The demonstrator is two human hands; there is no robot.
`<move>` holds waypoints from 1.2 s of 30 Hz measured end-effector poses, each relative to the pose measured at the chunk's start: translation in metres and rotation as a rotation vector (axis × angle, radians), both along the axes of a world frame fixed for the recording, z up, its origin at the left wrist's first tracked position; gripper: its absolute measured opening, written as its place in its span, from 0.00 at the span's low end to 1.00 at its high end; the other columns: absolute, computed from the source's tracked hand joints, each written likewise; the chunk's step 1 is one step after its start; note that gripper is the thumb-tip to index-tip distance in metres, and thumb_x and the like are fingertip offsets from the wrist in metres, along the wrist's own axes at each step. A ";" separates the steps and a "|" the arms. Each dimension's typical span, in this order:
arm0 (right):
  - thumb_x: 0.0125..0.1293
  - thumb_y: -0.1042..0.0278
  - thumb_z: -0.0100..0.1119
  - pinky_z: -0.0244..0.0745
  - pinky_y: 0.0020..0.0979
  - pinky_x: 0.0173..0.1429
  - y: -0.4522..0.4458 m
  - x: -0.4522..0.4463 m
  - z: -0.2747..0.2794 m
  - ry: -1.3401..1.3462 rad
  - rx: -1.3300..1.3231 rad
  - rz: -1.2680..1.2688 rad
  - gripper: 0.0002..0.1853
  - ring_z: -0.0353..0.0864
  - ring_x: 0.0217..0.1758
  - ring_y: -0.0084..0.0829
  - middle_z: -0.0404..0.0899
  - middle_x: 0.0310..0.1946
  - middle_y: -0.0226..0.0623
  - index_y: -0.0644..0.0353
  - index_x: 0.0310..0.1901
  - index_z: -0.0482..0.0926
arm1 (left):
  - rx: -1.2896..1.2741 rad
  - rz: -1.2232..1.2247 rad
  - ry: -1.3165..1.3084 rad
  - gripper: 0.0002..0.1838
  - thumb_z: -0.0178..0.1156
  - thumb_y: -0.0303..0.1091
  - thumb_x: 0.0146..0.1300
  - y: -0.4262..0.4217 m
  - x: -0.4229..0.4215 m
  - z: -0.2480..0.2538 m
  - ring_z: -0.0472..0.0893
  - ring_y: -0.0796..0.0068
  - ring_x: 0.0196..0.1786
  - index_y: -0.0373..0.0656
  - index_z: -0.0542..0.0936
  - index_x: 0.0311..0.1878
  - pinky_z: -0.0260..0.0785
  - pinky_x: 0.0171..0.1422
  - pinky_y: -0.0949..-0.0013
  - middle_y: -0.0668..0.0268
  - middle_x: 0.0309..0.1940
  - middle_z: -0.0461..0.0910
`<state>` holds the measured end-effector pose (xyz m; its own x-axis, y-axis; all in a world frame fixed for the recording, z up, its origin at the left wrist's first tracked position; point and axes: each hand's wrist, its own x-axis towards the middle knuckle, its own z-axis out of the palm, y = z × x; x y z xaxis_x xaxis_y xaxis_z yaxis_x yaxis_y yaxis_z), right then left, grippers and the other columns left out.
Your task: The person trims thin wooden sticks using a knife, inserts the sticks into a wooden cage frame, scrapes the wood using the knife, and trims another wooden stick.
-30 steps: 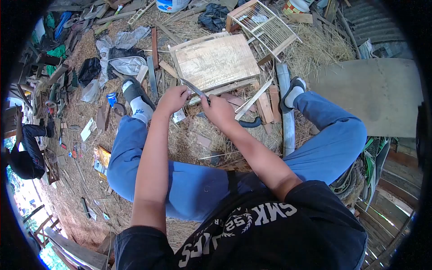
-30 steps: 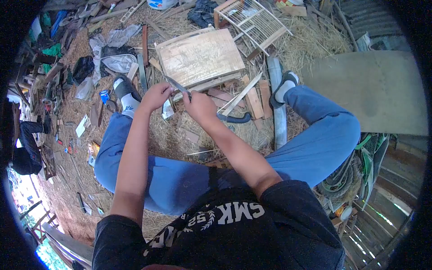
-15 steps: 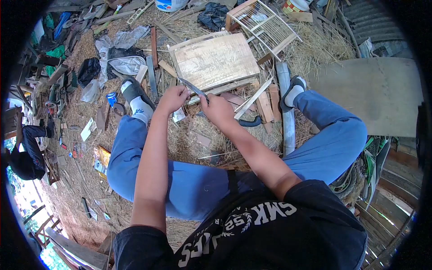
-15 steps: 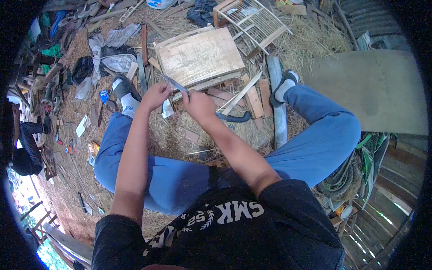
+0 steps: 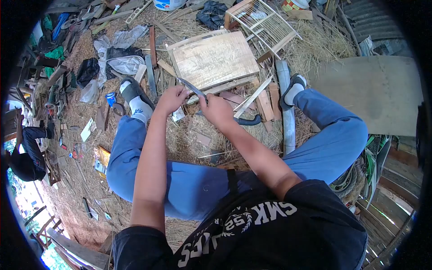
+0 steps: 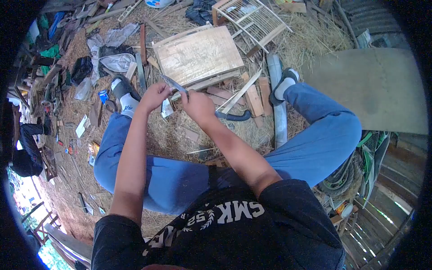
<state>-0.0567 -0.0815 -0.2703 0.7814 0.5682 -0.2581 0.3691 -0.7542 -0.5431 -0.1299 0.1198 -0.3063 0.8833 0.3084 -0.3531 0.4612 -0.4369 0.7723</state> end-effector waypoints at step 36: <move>0.75 0.41 0.51 0.82 0.54 0.41 -0.005 0.007 -0.003 -0.033 -0.019 -0.045 0.26 0.88 0.34 0.55 0.86 0.29 0.53 0.57 0.38 0.87 | -0.001 -0.106 0.001 0.17 0.62 0.41 0.72 0.010 0.007 -0.007 0.75 0.74 0.27 0.36 0.80 0.33 0.69 0.36 0.64 0.65 0.22 0.79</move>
<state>-0.0496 -0.0867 -0.2731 0.8146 0.5272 -0.2421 0.3520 -0.7809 -0.5161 -0.1234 0.1301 -0.3128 0.9105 0.2130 -0.3544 0.4135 -0.4824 0.7723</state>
